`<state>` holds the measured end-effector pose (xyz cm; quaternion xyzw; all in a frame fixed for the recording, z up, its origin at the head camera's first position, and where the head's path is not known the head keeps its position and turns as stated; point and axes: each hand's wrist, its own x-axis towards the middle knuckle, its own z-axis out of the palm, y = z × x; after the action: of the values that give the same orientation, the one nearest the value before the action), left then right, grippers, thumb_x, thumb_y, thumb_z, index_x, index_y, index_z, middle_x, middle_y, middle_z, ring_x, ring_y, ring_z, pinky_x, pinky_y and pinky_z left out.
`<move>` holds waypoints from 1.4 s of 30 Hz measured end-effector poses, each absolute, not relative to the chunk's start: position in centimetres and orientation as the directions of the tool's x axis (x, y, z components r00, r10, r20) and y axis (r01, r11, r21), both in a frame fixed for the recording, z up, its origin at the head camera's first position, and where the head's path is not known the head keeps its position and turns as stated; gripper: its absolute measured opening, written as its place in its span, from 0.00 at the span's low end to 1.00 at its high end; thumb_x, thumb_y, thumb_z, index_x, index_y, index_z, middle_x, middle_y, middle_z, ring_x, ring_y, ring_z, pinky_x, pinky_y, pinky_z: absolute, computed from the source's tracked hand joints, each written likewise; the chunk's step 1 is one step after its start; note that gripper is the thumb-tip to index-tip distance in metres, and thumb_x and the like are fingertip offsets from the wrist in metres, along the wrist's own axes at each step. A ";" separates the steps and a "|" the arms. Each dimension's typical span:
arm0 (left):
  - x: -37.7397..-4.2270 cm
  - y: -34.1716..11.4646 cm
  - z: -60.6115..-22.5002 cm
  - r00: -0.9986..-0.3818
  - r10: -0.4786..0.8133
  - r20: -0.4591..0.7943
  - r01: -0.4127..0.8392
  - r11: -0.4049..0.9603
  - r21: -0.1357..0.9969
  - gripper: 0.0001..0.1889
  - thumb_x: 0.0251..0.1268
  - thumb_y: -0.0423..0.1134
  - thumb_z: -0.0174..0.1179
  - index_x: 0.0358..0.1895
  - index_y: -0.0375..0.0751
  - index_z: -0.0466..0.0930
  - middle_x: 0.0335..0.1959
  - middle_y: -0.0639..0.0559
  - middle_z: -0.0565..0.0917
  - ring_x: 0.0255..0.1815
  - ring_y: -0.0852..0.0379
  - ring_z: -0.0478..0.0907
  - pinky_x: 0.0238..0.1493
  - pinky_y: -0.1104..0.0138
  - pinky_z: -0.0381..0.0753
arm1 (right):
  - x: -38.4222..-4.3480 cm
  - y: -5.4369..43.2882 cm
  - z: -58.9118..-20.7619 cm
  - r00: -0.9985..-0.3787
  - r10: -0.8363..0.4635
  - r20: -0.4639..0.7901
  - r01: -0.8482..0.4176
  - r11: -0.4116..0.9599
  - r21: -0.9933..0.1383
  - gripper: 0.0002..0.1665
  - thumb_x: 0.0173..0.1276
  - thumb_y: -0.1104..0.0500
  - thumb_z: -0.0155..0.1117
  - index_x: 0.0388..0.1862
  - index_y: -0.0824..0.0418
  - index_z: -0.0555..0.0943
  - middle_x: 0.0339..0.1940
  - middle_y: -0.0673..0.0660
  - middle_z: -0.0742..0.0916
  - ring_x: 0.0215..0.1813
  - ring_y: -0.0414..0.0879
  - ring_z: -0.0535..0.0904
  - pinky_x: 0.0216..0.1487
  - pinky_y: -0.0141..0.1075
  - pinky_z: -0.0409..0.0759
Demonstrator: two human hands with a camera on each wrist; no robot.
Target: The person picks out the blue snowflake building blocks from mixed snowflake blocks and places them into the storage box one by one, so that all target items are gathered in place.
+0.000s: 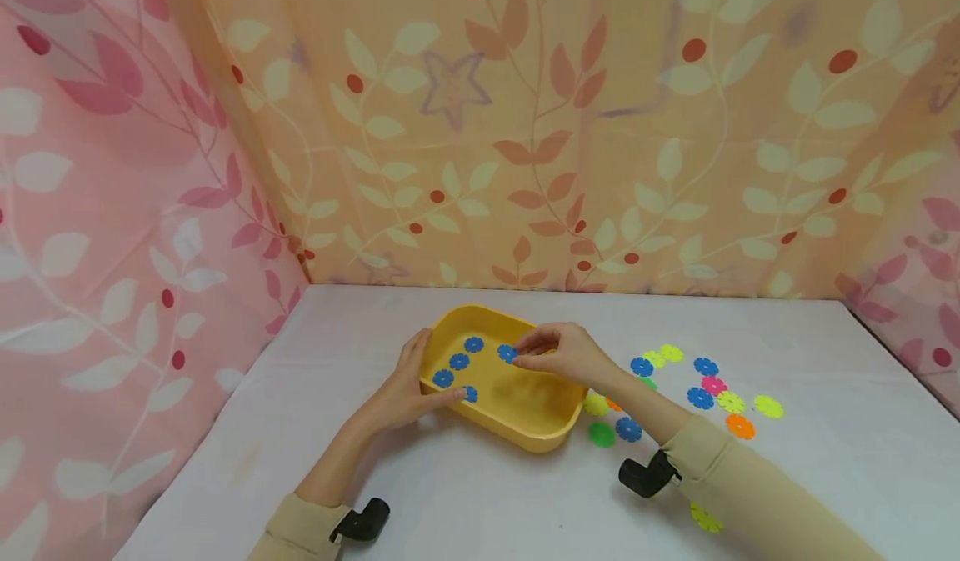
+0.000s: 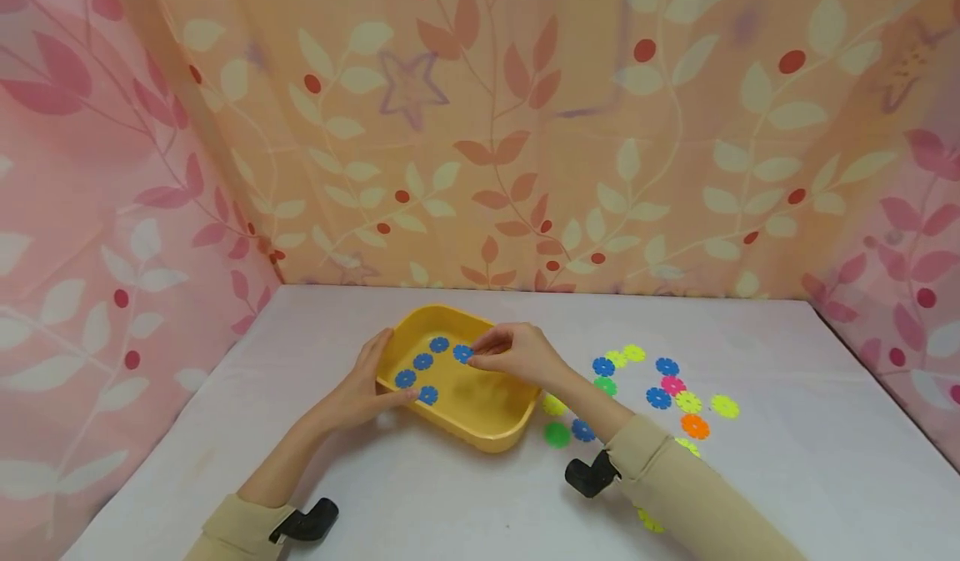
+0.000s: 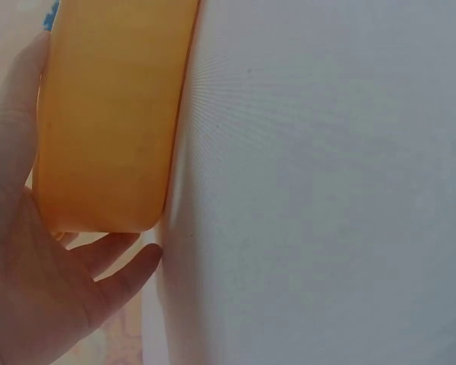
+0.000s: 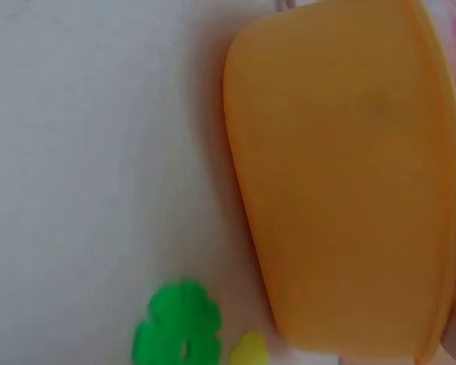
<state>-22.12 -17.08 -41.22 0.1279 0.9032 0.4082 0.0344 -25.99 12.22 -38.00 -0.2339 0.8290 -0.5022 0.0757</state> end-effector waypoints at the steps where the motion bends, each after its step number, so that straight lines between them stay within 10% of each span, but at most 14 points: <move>1: -22.1 -17.0 -41.2 -0.963 0.265 0.046 0.209 0.631 0.747 0.63 0.51 0.63 0.69 0.79 0.46 0.34 0.79 0.46 0.40 0.76 0.42 0.49 0.72 0.46 0.52 | -26.1 11.8 -38.1 -0.870 -0.482 0.105 -0.321 0.390 -0.863 0.16 0.59 0.51 0.75 0.43 0.57 0.87 0.37 0.49 0.88 0.41 0.45 0.83 0.45 0.34 0.82; 42: -22.1 -17.1 -41.2 -0.964 0.264 0.029 0.193 0.621 0.760 0.63 0.51 0.64 0.69 0.79 0.49 0.33 0.79 0.49 0.39 0.77 0.45 0.47 0.72 0.46 0.51 | -29.3 7.1 -40.6 -0.730 -0.671 0.133 -0.607 0.546 -0.578 0.11 0.56 0.57 0.77 0.34 0.61 0.86 0.25 0.45 0.82 0.31 0.38 0.75 0.35 0.27 0.77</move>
<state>-22.12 -17.14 -41.19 0.1272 0.8992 0.4164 0.0428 -29.31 7.08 -40.57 -0.3640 0.8776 -0.3078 0.0518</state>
